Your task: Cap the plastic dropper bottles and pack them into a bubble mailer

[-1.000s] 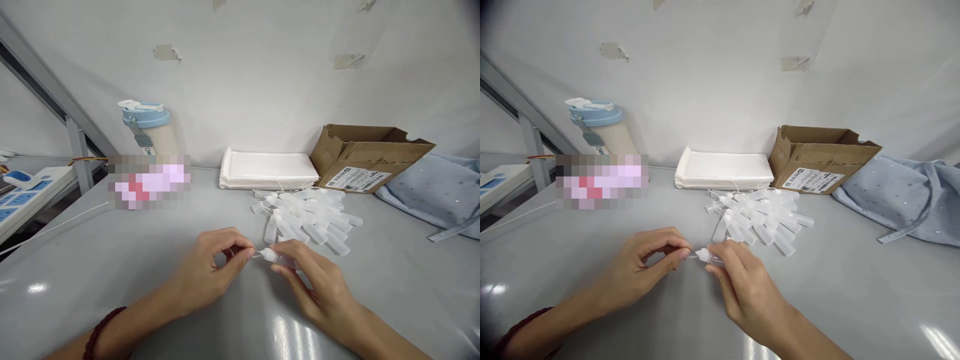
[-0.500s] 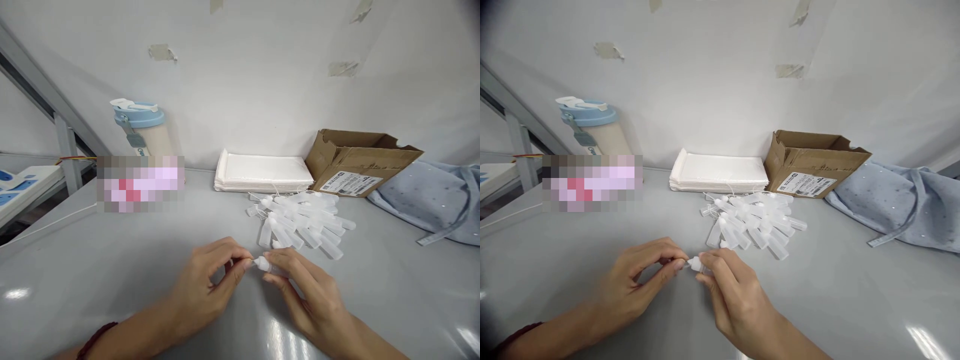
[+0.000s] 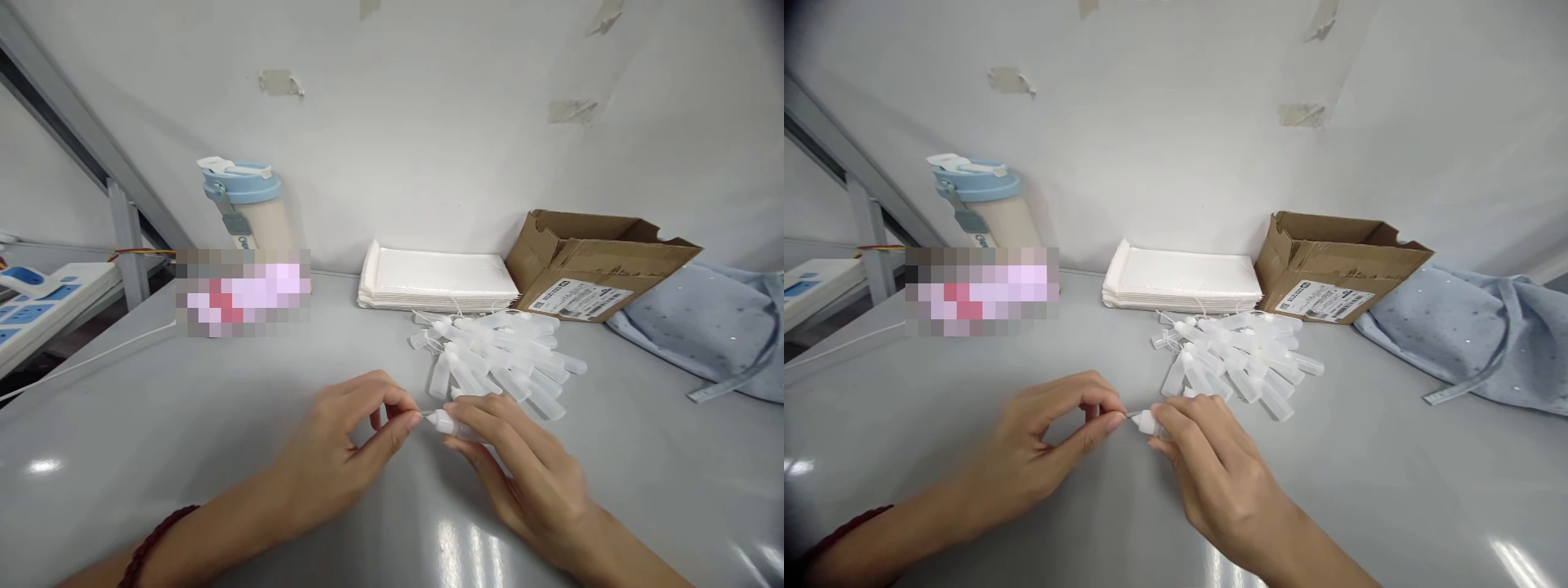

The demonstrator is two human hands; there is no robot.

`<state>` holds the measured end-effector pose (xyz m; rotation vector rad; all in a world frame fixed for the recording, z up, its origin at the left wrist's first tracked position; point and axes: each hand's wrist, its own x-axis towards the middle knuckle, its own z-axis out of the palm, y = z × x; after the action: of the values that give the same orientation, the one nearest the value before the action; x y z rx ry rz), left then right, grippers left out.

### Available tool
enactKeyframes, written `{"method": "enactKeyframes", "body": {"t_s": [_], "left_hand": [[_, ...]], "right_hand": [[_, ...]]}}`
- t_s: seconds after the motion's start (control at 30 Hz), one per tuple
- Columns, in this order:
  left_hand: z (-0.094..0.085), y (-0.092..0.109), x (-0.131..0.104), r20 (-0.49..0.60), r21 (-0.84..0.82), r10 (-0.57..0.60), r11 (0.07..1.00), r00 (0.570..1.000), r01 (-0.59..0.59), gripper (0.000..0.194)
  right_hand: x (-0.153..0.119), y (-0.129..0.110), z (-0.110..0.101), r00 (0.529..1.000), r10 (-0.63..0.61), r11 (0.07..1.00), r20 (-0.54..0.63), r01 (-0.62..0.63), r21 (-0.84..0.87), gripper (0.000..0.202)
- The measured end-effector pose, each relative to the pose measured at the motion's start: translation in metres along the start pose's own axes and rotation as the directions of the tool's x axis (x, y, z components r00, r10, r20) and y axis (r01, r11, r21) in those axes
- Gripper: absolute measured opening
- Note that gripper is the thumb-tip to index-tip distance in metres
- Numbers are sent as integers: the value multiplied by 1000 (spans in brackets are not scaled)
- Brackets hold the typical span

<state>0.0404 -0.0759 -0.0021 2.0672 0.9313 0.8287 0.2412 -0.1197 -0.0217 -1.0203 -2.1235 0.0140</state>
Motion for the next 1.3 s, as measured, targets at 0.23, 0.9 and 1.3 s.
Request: {"method": "enactKeyframes", "body": {"t_s": [0.23, 0.9, 1.3], "left_hand": [[6, 3, -5, -20, -5, 65, 998, 998, -65, 14], [-55, -37, 29, -598, 306, -119, 880, 792, 363, 20], [-59, -74, 38, -226, 381, -486, 753, 844, 536, 49]], "right_hand": [[-4, 0, 0, 999, -3, 997, 35, 0, 73, 31], [6, 27, 5, 994, 69, 927, 83, -33, -375, 28], [3, 33, 6, 978, 141, 874, 157, -49, -483, 24]]}}
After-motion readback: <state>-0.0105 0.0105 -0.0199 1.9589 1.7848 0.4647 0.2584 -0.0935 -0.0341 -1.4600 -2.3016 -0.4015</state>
